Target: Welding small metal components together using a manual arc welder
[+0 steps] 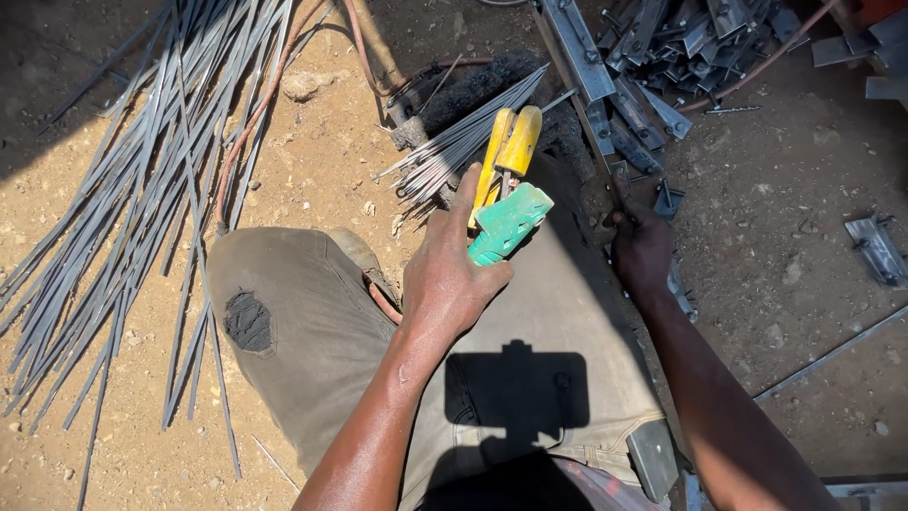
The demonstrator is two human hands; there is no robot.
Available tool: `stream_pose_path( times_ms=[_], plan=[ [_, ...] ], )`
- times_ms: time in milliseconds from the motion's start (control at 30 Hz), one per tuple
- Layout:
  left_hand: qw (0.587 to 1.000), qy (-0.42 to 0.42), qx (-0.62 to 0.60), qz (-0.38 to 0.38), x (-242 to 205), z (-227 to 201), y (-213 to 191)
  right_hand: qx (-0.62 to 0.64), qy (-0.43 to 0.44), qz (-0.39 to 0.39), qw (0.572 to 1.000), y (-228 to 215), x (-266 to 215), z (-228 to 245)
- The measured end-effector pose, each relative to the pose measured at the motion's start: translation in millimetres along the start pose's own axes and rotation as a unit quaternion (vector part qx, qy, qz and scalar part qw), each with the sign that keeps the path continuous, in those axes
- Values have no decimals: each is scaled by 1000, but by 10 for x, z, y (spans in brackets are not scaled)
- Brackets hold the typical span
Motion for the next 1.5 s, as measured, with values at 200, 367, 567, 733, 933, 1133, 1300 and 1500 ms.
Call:
stream_pose_path(
  times_ms=[200, 367, 567, 733, 933, 1133, 1300, 1500],
  plan=[
    [1000, 1, -4, 3, 42, -51, -2, 40, 41, 8, 998, 6, -10, 500],
    [1000, 0, -14, -12, 38, -108, -64, 31, 50, 14, 998, 4, 61, 358],
    [1000, 2, -5, -22, 24, -118, -14, 17, 86, 19, 996, 18, -25, 566],
    [1000, 1, 1, -16, -17, -47, 71, 30, 91, 42, 995, 19, 140, 169],
    [1000, 17, 7, -22, -88, -73, 22, 69, 141, 78, 985, -147, 0, 805],
    [999, 29, 7, -41, -57, -88, -52, 34, 103, 59, 992, -274, 217, 636],
    [998, 30, -8, -57, -105, -53, -68, -20, 72, 62, 995, -198, 103, 702],
    [997, 11, -17, -69, -115, 62, -79, -49, 10, 42, 998, -177, 83, 509]
  ],
)
Point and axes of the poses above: each hand's wrist, its own x-axis towards the middle knuckle, its own y-axis out of the palm, z = x × y, the point moved 4 cm from there along x, towards the middle knuckle, and after that the axes turned 15 degrees about x, right-handed, at the moved point
